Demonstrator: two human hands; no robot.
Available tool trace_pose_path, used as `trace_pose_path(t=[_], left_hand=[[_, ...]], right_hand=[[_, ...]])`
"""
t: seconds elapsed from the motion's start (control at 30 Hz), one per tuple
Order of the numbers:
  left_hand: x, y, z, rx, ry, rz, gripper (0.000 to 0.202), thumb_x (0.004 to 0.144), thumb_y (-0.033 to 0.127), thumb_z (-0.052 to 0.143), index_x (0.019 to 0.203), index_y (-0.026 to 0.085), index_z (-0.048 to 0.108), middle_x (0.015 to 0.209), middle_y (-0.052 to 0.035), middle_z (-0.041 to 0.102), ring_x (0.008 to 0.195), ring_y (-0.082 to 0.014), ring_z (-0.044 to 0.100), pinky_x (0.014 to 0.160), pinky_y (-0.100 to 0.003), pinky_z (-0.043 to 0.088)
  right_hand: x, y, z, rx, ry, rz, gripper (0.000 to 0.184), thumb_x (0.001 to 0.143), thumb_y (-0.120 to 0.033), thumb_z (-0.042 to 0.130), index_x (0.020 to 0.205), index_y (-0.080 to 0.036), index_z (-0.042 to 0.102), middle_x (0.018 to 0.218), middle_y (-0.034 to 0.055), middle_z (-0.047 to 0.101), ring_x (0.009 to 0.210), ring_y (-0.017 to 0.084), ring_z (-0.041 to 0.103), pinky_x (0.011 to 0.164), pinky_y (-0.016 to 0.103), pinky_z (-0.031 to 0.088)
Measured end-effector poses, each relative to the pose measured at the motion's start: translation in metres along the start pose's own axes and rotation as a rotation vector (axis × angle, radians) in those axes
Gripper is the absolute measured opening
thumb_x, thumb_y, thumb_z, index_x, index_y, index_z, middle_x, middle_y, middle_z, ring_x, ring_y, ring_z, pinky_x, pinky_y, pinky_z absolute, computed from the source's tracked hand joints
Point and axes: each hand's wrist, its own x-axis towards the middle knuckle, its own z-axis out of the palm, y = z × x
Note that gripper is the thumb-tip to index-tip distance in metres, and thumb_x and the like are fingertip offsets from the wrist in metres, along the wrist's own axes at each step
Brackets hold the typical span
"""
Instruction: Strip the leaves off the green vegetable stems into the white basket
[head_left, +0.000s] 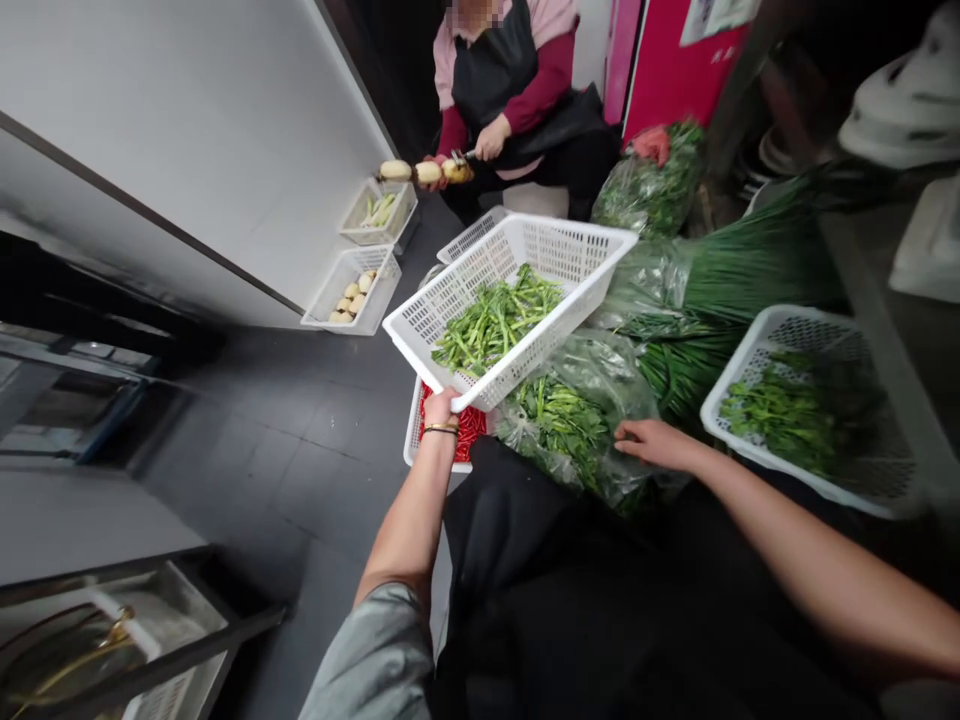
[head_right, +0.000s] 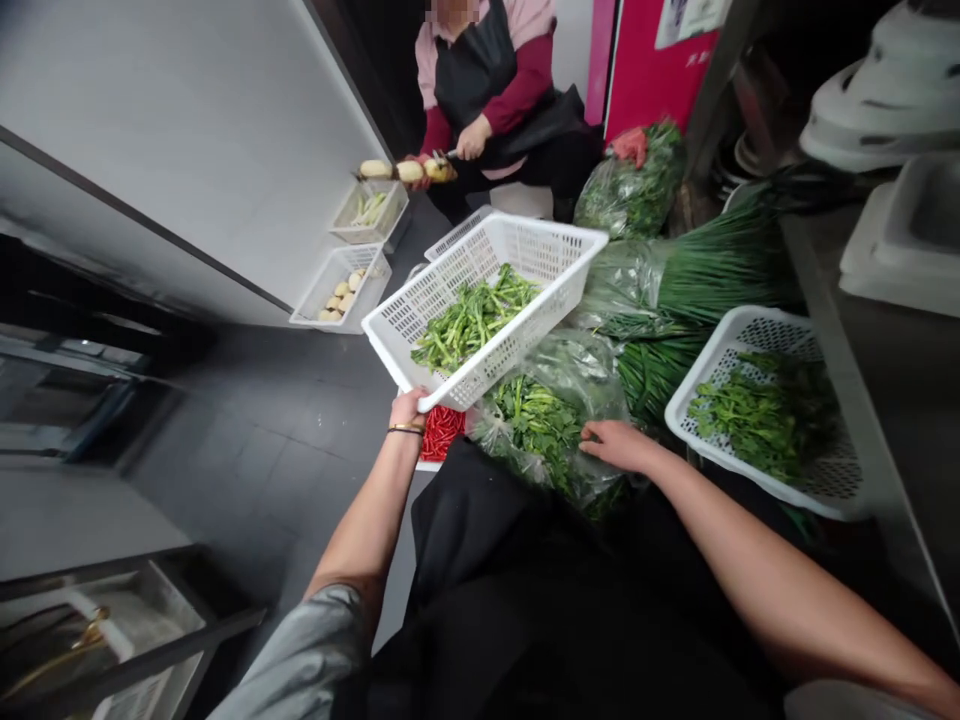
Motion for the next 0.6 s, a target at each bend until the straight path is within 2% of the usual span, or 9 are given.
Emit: trace_pose_path(t=[0.13,0.27,0.37,0.43,0.5,0.6], left_hand=[[0.011,0.001,0.019,0.062,-0.079,-0.012,0.016,0.049,0.002,0.051,0.059,0.014,0.054,0.06,-0.0003,0.057,0.063,-0.0151,0.059,0.061,-0.028,0.05],[0.043,0.006,0.039,0.177,-0.175,-0.036,0.015,0.049,0.0,0.053,0.057,0.012,0.054,0.053,0.0007,0.054,0.057,-0.0143,0.056,0.059,-0.028,0.047],[0.069,0.011,0.042,0.27,-0.2,-0.037,0.014,0.051,-0.001,0.054,0.059,0.011,0.055,0.053,0.0002,0.054,0.057,-0.0147,0.056,0.06,-0.028,0.046],[0.079,0.012,0.042,0.322,-0.191,-0.019,0.014,0.054,-0.001,0.056,0.063,0.01,0.056,0.055,-0.0004,0.056,0.058,-0.0148,0.056,0.062,-0.029,0.047],[0.076,0.011,0.041,0.365,-0.176,0.016,0.016,0.057,0.001,0.058,0.07,0.01,0.058,0.062,-0.002,0.059,0.062,-0.0152,0.057,0.066,-0.03,0.047],[0.047,0.013,0.035,0.426,-0.131,0.109,0.024,0.064,0.008,0.063,0.087,0.011,0.061,0.077,-0.0046,0.065,0.075,-0.017,0.06,0.076,-0.032,0.047]], right_hand=[[-0.005,-0.001,-0.003,-0.025,-0.042,-0.021,0.029,0.082,-0.038,0.047,0.097,-0.018,0.061,0.074,0.0048,0.066,0.066,0.019,0.06,0.062,0.027,0.04],[-0.013,0.005,-0.001,-0.05,-0.085,-0.045,0.029,0.082,-0.039,0.048,0.099,-0.019,0.061,0.083,0.0064,0.067,0.076,0.02,0.061,0.068,0.028,0.041],[-0.013,0.003,0.002,-0.042,-0.09,-0.031,0.029,0.082,-0.04,0.049,0.099,-0.02,0.061,0.081,0.0056,0.066,0.074,0.02,0.061,0.068,0.027,0.042],[0.002,-0.005,0.006,-0.047,-0.056,-0.062,0.029,0.084,-0.041,0.047,0.099,-0.02,0.061,0.081,0.0055,0.066,0.074,0.019,0.061,0.068,0.027,0.043],[0.03,-0.019,0.011,-0.122,0.01,-0.103,0.032,0.085,-0.039,0.046,0.105,-0.018,0.059,0.094,0.0078,0.066,0.084,0.02,0.061,0.077,0.028,0.043],[0.085,-0.04,0.017,-0.285,0.073,-0.076,0.05,0.08,-0.037,0.055,0.123,-0.013,0.049,0.123,0.0148,0.055,0.109,0.023,0.054,0.093,0.029,0.039]])
